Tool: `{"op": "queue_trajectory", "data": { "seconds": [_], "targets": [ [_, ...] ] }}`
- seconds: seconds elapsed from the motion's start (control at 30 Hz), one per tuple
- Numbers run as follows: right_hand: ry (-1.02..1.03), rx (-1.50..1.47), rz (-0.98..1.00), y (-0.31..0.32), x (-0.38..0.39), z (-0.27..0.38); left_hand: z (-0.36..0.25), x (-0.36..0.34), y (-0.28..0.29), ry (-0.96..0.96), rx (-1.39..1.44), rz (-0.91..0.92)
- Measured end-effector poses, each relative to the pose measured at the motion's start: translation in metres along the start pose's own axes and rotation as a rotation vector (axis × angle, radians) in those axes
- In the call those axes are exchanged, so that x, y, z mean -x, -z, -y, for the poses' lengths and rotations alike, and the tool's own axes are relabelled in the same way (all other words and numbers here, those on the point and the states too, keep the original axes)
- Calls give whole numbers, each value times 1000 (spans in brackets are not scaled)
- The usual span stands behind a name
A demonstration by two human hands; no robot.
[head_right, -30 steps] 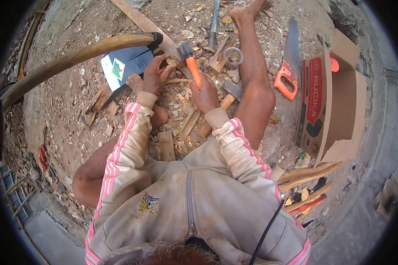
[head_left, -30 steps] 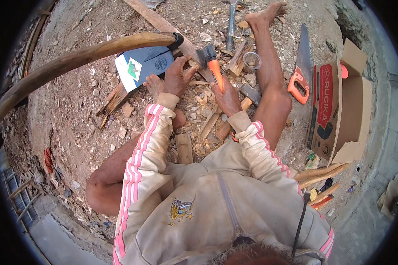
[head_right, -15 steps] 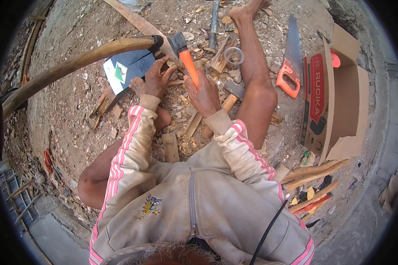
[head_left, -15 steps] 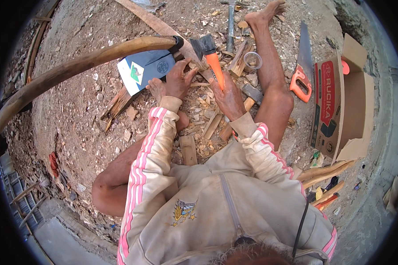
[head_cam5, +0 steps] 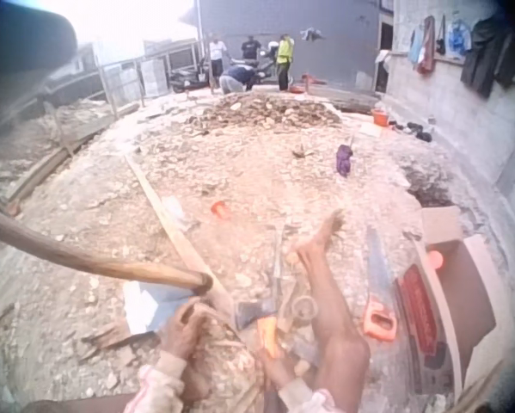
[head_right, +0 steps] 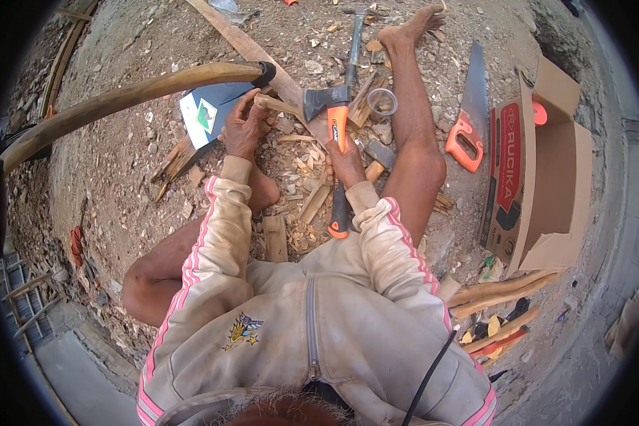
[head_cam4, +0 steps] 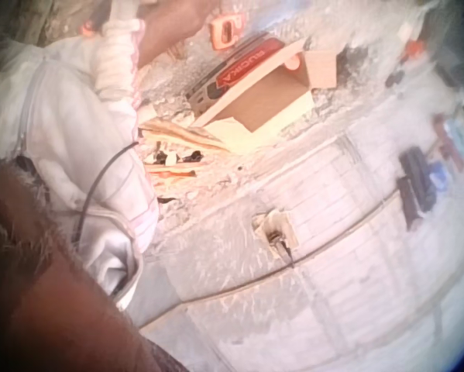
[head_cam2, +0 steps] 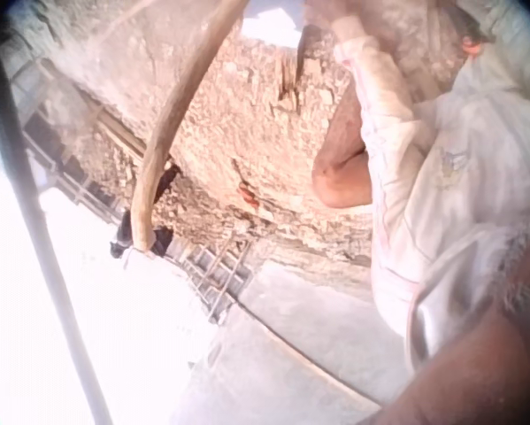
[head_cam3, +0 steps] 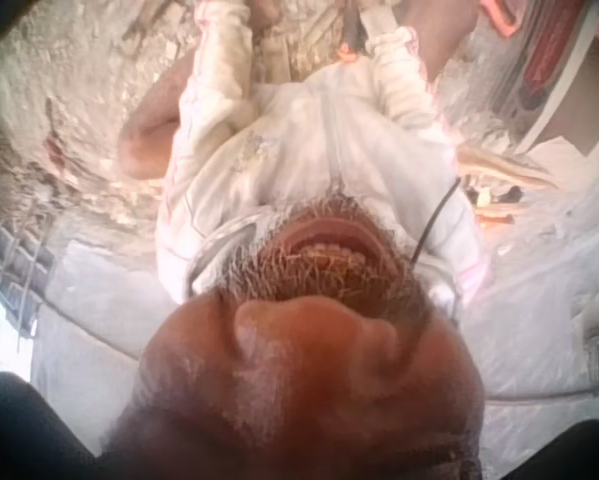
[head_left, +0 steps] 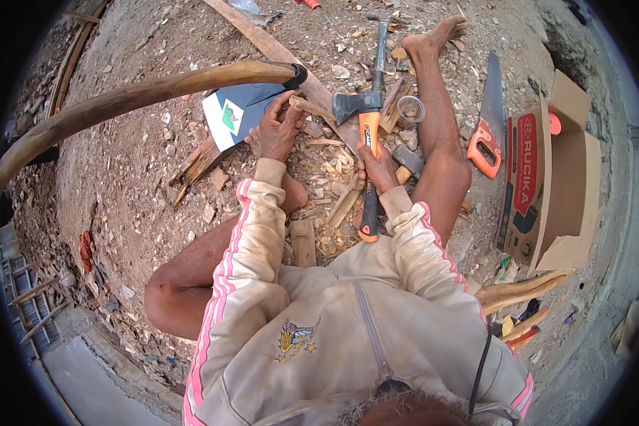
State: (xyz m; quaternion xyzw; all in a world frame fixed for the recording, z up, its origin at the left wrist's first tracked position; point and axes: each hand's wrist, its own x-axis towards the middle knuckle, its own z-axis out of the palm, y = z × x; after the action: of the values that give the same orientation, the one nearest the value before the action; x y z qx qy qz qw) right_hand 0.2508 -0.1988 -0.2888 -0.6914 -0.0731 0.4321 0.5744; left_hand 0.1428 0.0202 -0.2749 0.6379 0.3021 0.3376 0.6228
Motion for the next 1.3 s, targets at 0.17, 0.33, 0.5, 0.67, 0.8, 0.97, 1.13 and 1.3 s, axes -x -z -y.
{"op": "queue_trajectory", "data": {
  "seconds": [0.17, 0.33, 0.5, 0.67, 0.8, 0.97, 1.13, 1.3],
  "targets": [
    [-38, 233, -49, 12, -13, -29, -44, 5, 9, 188, 359, -155],
    [432, 950, -188, 19, 15, 13, -66, 11, 14, 149, 342, -210],
    [830, 648, -7, -22, 36, 98, -79, 12, 9, 143, 146, -120],
    [974, 933, 157, -61, 10, 154, -88, 13, -7, -99, -201, -96],
    [968, 980, 271, -67, -5, 174, -81, 7, -4, -104, 24, -41],
    [807, 815, 344, -56, -64, 193, -47, -1, 19, 3, -5, 84],
    [746, 629, 367, -70, -105, 222, -14, -27, 37, -135, -385, -253],
    [821, 698, 335, -82, -138, 209, -1, -68, 42, -326, -520, -106]
  ]
}}
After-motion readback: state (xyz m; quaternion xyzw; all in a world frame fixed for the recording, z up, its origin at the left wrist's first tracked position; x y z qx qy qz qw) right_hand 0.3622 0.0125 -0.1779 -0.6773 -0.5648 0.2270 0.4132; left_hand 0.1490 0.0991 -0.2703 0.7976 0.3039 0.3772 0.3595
